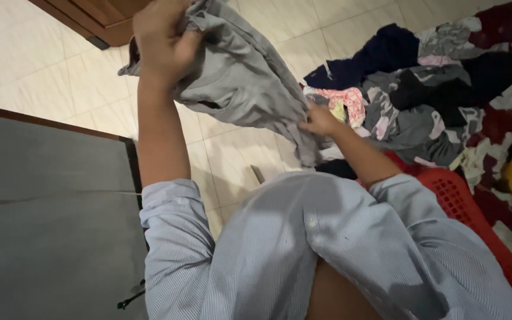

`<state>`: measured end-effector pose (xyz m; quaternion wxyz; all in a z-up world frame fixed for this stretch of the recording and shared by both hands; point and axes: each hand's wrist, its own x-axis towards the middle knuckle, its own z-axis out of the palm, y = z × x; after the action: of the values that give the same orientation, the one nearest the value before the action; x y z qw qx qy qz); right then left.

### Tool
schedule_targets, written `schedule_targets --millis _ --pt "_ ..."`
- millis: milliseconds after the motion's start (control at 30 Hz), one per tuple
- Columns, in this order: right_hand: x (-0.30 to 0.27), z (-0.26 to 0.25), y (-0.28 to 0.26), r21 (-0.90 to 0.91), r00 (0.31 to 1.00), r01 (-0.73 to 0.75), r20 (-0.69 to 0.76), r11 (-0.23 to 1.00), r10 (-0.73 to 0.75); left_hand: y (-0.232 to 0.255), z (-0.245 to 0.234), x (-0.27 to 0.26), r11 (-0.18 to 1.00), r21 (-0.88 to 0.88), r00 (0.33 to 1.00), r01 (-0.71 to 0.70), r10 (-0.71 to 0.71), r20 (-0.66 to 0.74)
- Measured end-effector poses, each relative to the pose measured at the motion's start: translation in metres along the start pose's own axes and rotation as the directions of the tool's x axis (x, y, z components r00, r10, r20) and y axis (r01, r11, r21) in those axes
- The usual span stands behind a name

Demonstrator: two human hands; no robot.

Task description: The recorder folds various pieces of laundry, including a patterned black cloth, socks, a brown shirt, a white t-shirt, and gray trousers.

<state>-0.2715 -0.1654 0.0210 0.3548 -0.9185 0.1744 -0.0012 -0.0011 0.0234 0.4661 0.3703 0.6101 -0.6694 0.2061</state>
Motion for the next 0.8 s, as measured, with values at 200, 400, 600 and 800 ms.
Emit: schedule_targets --millis 200,400,600,800 --pt "-0.015 0.005 0.000 -0.142 0.997 -0.072 -0.021 0.987 0.069 -0.029 -0.010 -0.015 0.991 -0.015 0.990 0.136 -0.136 -0.027" --pt "-0.032 0.012 0.029 0.039 0.923 -0.198 -0.328 0.980 0.199 -0.064 -0.018 -0.049 0.969 0.108 0.965 0.224 -0.205 -0.164" --pt "-0.041 -0.006 0.004 -0.151 0.941 -0.178 -0.315 0.972 0.123 -0.108 -0.030 -0.096 0.920 0.150 0.891 0.363 -0.295 -0.345" --pt "-0.048 -0.014 0.012 -0.136 0.945 -0.007 -0.324 0.991 -0.038 -0.173 -0.012 -0.189 0.435 0.107 0.393 0.894 -0.645 -0.656"
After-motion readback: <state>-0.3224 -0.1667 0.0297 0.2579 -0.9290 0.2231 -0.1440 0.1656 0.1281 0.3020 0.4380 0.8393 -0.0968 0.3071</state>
